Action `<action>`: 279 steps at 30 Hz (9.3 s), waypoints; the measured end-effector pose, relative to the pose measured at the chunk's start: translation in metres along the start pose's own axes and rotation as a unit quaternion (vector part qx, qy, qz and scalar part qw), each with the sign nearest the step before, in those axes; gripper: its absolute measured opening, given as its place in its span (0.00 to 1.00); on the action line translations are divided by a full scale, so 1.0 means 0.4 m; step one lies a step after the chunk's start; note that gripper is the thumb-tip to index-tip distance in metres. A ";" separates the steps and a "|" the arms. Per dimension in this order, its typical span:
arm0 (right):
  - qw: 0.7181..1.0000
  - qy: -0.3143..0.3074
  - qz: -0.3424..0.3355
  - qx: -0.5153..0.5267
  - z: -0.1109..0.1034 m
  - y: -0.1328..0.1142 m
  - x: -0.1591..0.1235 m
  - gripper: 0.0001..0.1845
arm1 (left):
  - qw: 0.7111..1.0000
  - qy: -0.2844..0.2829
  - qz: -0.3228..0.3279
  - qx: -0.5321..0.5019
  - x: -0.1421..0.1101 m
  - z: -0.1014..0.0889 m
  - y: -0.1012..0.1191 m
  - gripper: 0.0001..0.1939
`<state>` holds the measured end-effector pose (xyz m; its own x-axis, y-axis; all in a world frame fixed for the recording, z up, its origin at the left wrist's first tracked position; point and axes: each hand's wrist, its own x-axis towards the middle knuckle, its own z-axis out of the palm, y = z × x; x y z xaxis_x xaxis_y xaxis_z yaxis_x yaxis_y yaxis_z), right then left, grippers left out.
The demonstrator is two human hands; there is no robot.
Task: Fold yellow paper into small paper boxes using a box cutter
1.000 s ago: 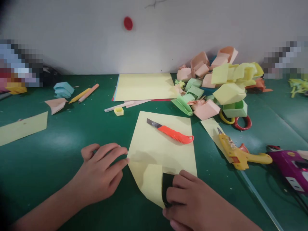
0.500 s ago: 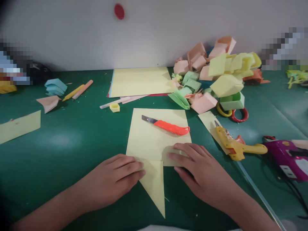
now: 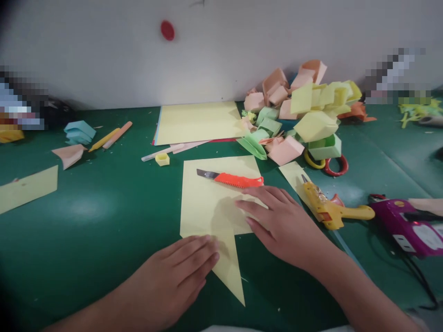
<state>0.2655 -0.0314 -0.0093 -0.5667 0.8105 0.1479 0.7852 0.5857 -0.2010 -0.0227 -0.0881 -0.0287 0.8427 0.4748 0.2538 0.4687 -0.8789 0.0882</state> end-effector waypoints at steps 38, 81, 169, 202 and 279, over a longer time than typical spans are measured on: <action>0.947 -0.146 -0.059 0.281 0.001 -0.009 0.072 0.21 | 0.992 0.011 -0.124 -0.015 -0.078 -0.057 -0.093 0.15; 0.954 -0.140 -0.075 0.253 -0.001 -0.015 0.064 0.21 | 0.964 -0.033 -0.241 -0.109 -0.074 -0.062 -0.102 0.21; 0.964 -0.166 -0.075 0.194 -0.046 0.000 0.044 0.22 | 0.960 -0.027 -0.275 -0.042 0.014 -0.014 -0.115 0.28; 0.952 -0.181 -0.051 0.244 -0.045 0.026 0.045 0.23 | 0.954 -0.009 -0.266 -0.140 -0.004 -0.026 -0.147 0.03; 0.958 -0.189 -0.026 0.213 -0.080 0.042 0.027 0.22 | 0.955 -0.007 -0.273 -0.115 0.012 -0.039 -0.125 0.06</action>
<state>0.2804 -0.0128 0.0200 -0.7150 0.6765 -0.1762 0.6262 0.5077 -0.5918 -0.0461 -0.0426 -0.0169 0.4929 0.8648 0.0962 0.7701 -0.4850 0.4143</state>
